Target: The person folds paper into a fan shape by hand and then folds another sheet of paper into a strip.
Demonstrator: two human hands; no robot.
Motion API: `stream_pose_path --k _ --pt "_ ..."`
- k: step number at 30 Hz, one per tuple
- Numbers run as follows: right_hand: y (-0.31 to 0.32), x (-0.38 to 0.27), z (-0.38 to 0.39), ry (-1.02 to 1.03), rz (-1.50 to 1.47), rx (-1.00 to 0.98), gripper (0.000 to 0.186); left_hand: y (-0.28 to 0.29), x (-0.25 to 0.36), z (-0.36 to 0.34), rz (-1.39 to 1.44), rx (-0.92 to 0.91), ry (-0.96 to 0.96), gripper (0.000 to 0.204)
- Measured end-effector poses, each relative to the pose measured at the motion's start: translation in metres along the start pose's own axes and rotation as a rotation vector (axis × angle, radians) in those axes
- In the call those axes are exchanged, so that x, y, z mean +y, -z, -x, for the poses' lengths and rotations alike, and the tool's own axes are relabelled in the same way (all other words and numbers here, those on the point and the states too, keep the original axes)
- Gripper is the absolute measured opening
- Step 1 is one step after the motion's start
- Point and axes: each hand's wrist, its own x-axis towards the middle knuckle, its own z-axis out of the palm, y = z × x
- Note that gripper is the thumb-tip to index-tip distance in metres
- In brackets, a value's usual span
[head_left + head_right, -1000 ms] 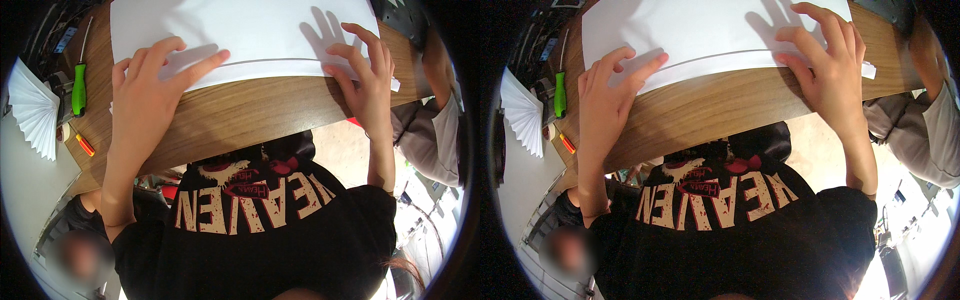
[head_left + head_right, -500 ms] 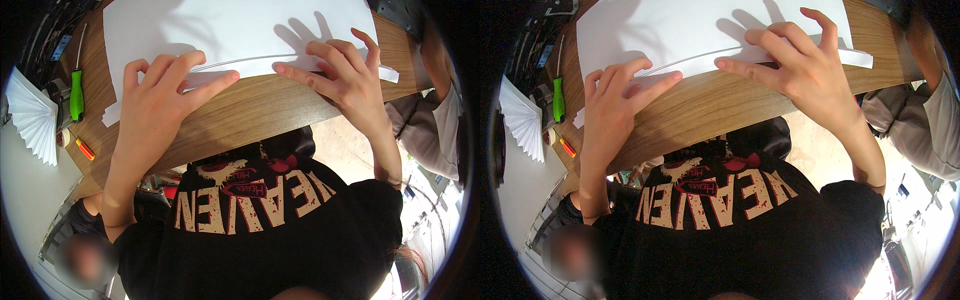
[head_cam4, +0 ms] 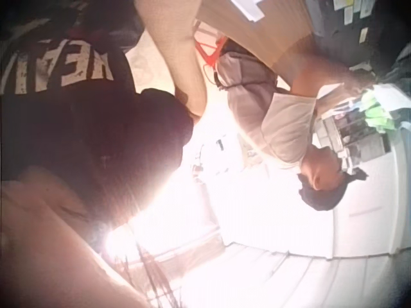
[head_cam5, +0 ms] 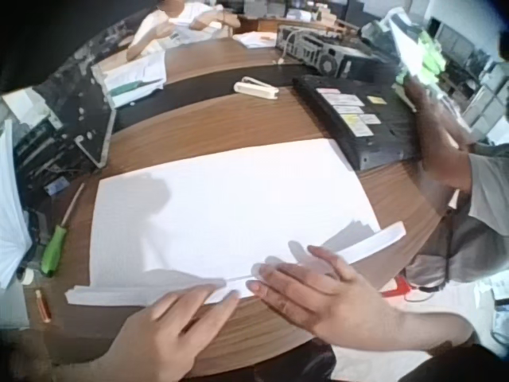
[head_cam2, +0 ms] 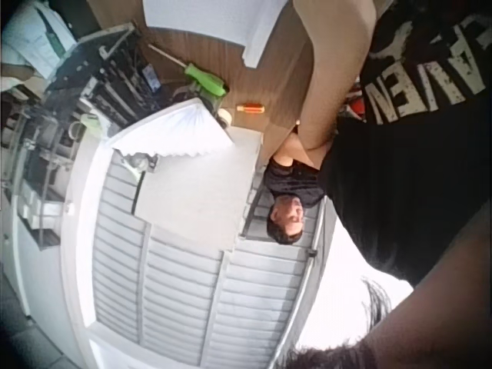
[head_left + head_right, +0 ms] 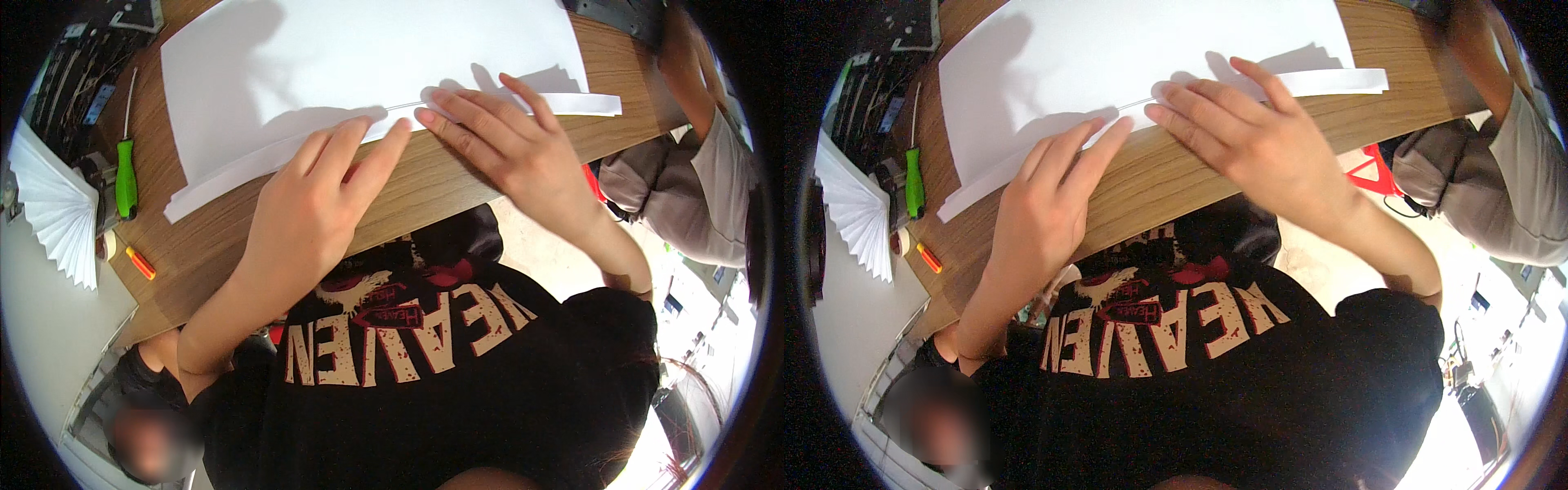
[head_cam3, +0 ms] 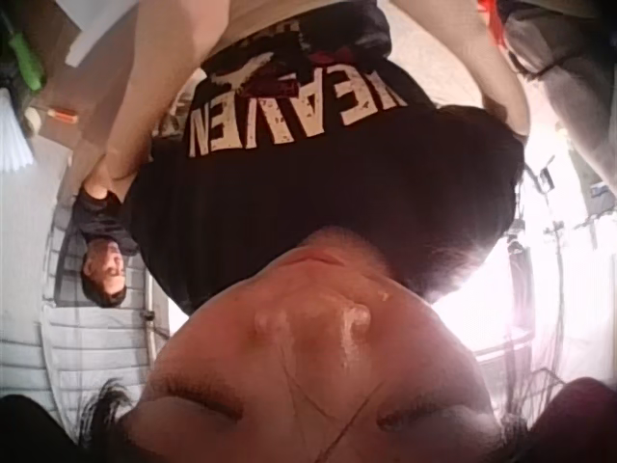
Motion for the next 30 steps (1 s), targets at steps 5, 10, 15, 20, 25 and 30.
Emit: stream_pose_path --k 5,10,15,20,25,30 --pt "-0.010 -0.023 0.019 -0.243 -0.285 -0.032 0.065 -0.019 0.023 -0.001 -0.163 0.018 0.096 0.059" --pt "-0.016 -0.035 0.031 -0.434 -0.281 0.018 0.077 -0.022 0.025 -0.002 -0.210 -0.025 0.153 0.061" --pt "-0.009 -0.023 0.038 -0.465 -0.082 -0.029 0.072 -0.022 0.022 -0.003 -0.271 -0.002 0.090 0.065" --pt "-0.015 0.004 0.057 -0.510 -0.064 0.036 0.067 -0.023 0.026 -0.001 -0.227 -0.051 0.170 0.063" --pt "-0.017 0.026 0.078 -0.557 -0.065 0.066 0.062 -0.025 0.024 0.002 -0.241 -0.042 0.153 0.067" --pt "-0.020 0.039 0.087 -0.613 -0.032 0.089 0.053 -0.023 0.018 0.008 -0.208 -0.049 0.167 0.067"
